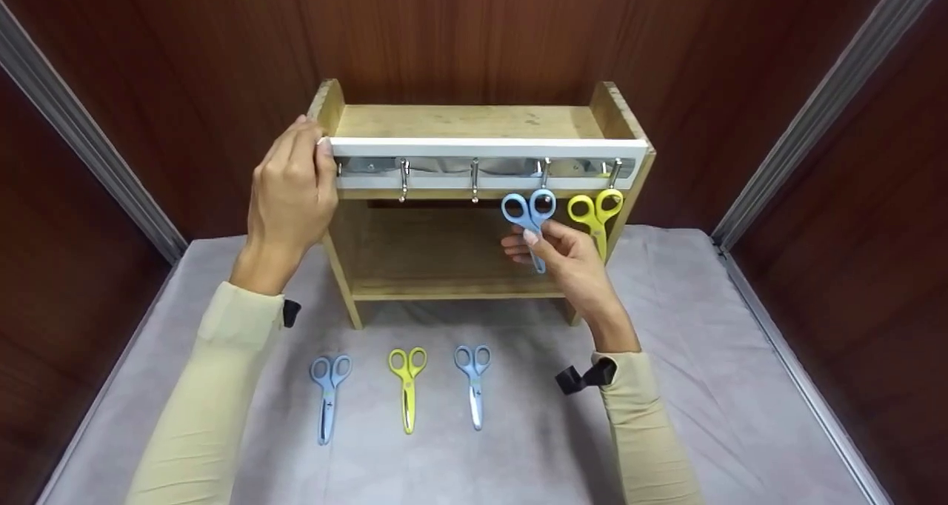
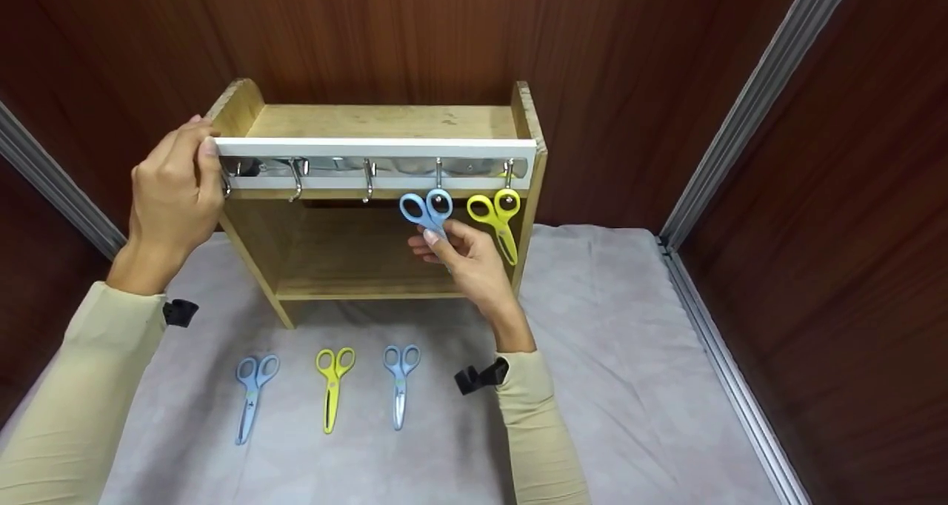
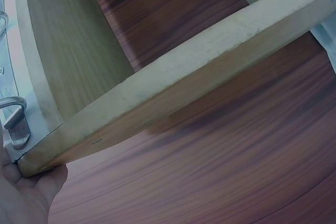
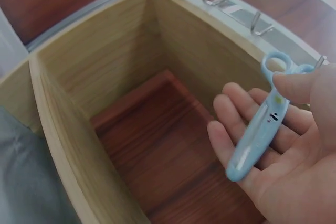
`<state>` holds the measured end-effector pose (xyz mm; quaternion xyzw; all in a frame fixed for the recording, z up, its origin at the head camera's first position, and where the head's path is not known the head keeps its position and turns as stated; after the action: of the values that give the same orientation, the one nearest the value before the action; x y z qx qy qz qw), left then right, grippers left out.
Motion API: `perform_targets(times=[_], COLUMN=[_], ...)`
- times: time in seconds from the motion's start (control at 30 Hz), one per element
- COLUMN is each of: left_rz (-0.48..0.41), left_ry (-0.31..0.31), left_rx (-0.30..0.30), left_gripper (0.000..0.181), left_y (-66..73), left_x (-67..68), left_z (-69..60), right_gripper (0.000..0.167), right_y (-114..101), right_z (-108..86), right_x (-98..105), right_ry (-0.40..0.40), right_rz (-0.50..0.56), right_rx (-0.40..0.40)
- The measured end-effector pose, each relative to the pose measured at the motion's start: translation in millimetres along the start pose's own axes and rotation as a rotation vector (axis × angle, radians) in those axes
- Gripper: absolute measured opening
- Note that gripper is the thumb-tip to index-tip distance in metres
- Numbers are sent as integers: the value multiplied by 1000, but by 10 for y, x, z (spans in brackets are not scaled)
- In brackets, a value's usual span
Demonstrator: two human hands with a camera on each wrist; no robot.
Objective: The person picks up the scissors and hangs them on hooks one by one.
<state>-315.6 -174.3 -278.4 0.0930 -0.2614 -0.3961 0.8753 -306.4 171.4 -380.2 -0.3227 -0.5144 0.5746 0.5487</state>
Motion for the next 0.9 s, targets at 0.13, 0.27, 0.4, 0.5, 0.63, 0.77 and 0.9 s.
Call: perform_targets(times=[0.13,0.27,0.4,0.5,0.63,0.77,0.9], left_rz=[17,19,20,32,26,4,-15], left_ry=[-1,0,-4,-10,-8,-8,-26], left_rx=[-15,-19,-20,-29,-21,8,19], left_gripper=[38,38,38,38,38,38,38], left_y=[11,24,27,24,36,37,17], left_x=[9,8,1,-6,-37,-54,-44], left_z=[5,8,5,2,17,41,60], right_gripper=[34,35,35,37,42,42,37], right_y=[70,157,232,267,264,238,152], right_z=[-29,-73,-138,-220,-358,-500,-634], right_x=[24,38,62,96,187,285,366], right_ry=[28,55,103,128,121,72,38], right_rz=[-19,-14,-80,-194,-370,-496,-564], right_rx=[-30,-90,-168,-223,-251,-243,-231])
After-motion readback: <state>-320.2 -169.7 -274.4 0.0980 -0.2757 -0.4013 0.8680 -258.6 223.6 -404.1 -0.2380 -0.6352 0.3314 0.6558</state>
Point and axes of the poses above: each hand's wrist, its own z-axis towards the middle knuckle, its own x-axis out of the back of the hand, y = z × x, the point moved 3 cm from there along z, towards the middle knuckle, and after that the axes turned 12 degrees about -z, right-handed, at the moved point
